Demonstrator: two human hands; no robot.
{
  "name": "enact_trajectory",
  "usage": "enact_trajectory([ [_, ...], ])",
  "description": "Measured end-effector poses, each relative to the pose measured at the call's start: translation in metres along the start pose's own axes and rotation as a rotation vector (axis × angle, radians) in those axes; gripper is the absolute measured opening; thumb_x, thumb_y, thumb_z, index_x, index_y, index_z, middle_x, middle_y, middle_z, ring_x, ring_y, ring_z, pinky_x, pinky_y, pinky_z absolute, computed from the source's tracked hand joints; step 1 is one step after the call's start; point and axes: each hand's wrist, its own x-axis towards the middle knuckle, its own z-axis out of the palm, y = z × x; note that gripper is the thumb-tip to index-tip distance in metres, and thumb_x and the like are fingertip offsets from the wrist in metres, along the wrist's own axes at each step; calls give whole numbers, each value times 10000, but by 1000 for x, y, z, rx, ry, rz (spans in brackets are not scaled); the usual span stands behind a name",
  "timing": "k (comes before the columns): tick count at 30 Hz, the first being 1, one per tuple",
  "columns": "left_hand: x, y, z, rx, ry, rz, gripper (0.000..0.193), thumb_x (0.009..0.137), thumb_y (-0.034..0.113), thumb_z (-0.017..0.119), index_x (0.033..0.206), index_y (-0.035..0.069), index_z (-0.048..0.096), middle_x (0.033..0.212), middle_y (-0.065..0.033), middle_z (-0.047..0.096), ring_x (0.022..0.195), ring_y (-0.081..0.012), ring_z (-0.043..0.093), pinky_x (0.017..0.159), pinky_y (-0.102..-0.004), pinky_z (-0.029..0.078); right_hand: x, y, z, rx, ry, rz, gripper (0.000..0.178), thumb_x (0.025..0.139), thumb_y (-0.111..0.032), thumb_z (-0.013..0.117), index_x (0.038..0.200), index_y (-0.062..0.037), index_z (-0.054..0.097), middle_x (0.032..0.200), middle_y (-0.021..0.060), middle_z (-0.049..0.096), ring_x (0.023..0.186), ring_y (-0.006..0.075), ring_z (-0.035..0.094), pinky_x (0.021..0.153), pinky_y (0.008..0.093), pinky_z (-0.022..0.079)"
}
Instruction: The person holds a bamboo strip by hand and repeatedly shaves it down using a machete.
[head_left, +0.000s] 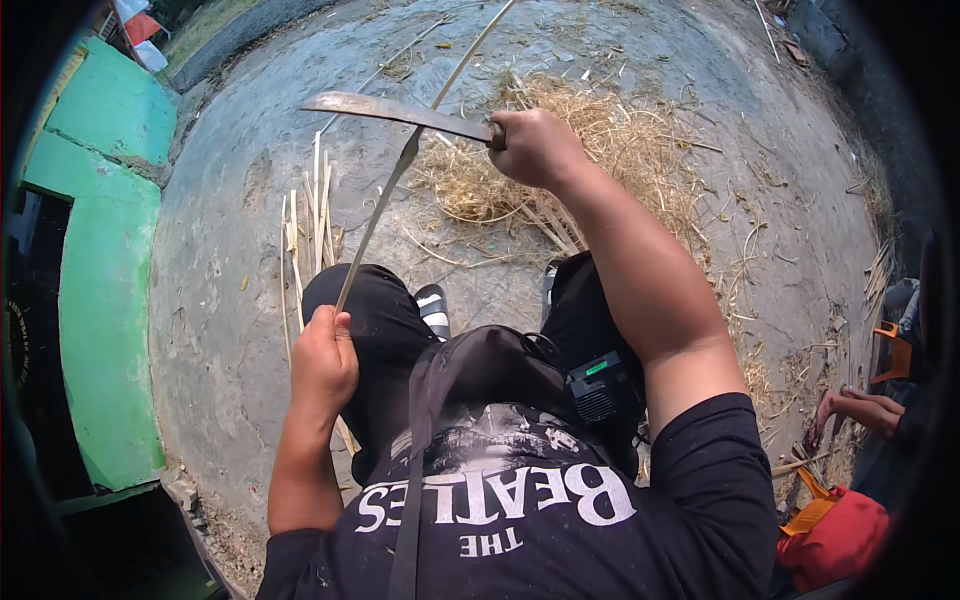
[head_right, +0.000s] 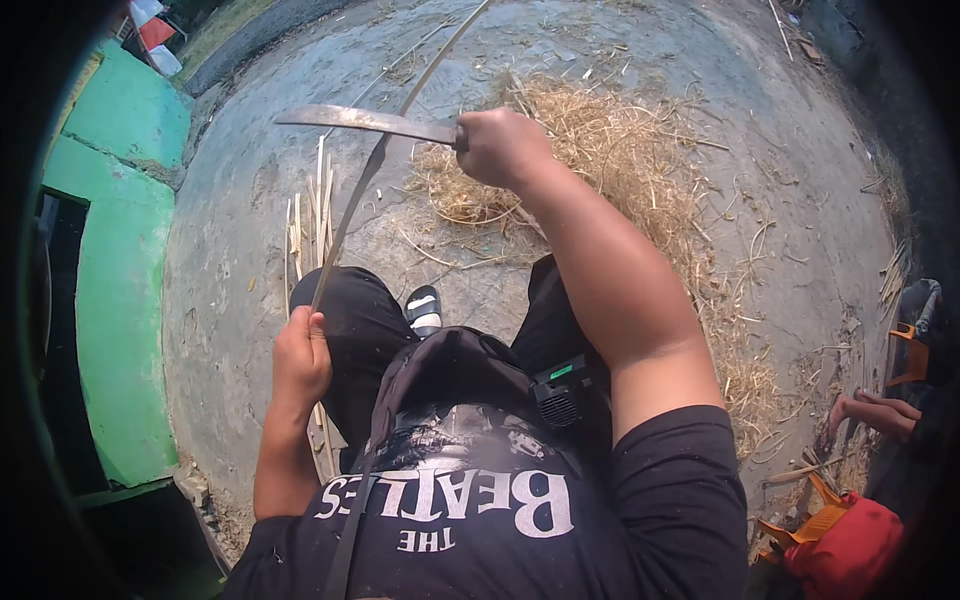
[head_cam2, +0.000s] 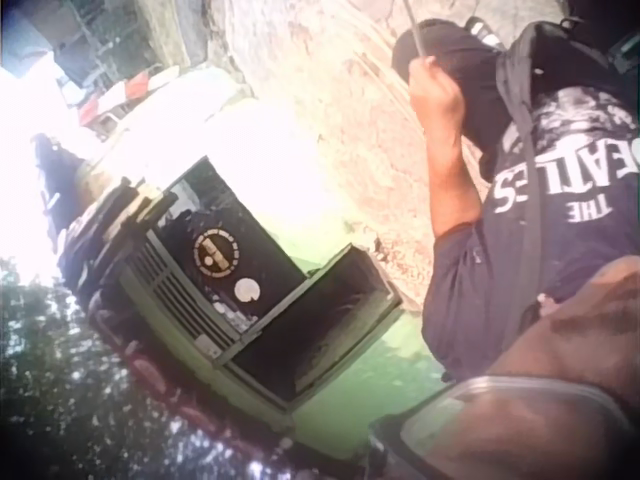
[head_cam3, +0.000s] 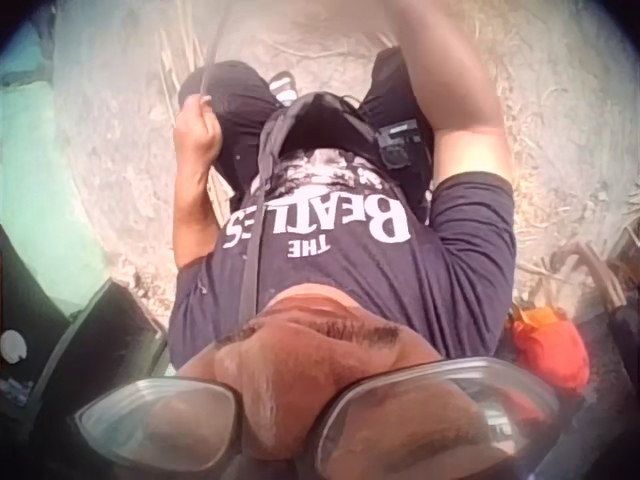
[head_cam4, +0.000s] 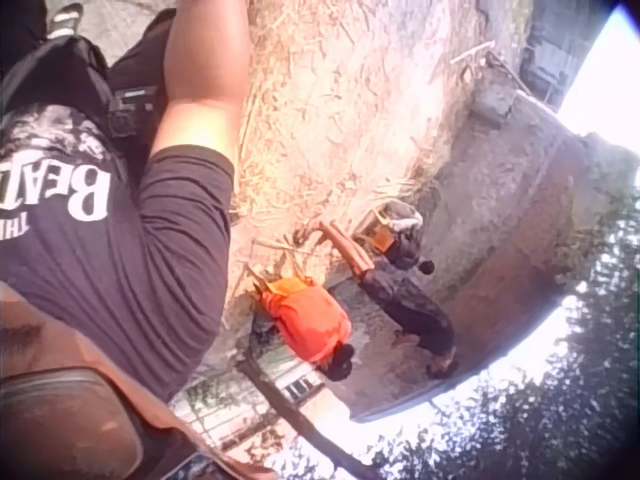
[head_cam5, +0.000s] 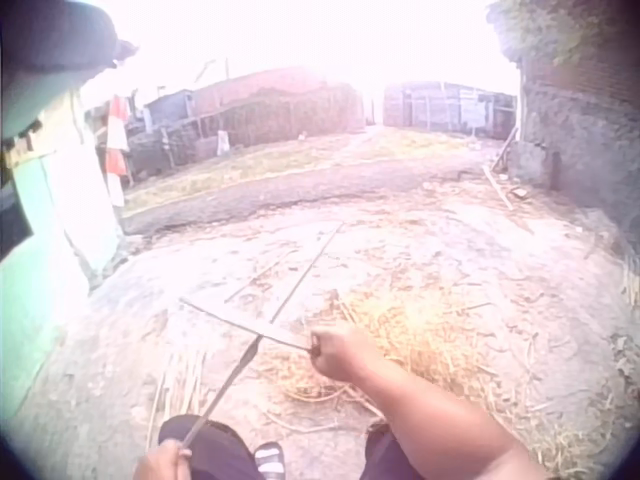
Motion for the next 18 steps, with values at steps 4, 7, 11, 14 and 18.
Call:
enact_trajectory([
  [4, -6, -6, -4, 5, -8, -36, 228, 1056, 183, 498, 931, 4, 561, 749, -257, 601, 724, -493, 593, 611, -533, 438, 0, 17, -2, 52, -20, 15, 202, 922, -282, 603, 955, -137, 740, 927, 160, 743, 886, 373, 722, 805, 469, 579],
  [7, -6, -6, 0, -1, -9, -41, 234, 1058, 189, 495, 936, 3, 568, 756, -258, 604, 723, -493, 592, 611, -529, 438, -21, -31, 6, -140, -100, -304, 185, 895, -262, 609, 946, -139, 738, 920, 170, 737, 884, 361, 724, 820, 473, 579],
  [11, -10, -6, -5, -51, -40, -37, 263, 1068, 212, 487, 931, 0, 561, 761, -250, 604, 725, -486, 596, 618, -514, 445, -5, -8, 2, -14, -222, -51, 199, 900, -229, 604, 1011, -125, 732, 968, 172, 734, 919, 373, 709, 816, 478, 570],
  [14, -26, -16, -13, -49, -68, -103, 283, 1075, 227, 477, 931, -3, 557, 750, -243, 601, 730, -481, 595, 621, -498, 449, 3, 12, 11, 17, -178, 23, 205, 895, -236, 609, 1012, -126, 737, 957, 169, 738, 910, 362, 714, 808, 476, 572],
  [18, -55, -21, -20, -17, -99, -175, 295, 1074, 243, 478, 932, -1, 562, 751, -243, 604, 733, -482, 594, 625, -508, 448, -21, -28, 14, -173, -309, -295, 195, 831, -213, 645, 981, -135, 743, 936, 148, 741, 911, 341, 722, 820, 470, 582],
])
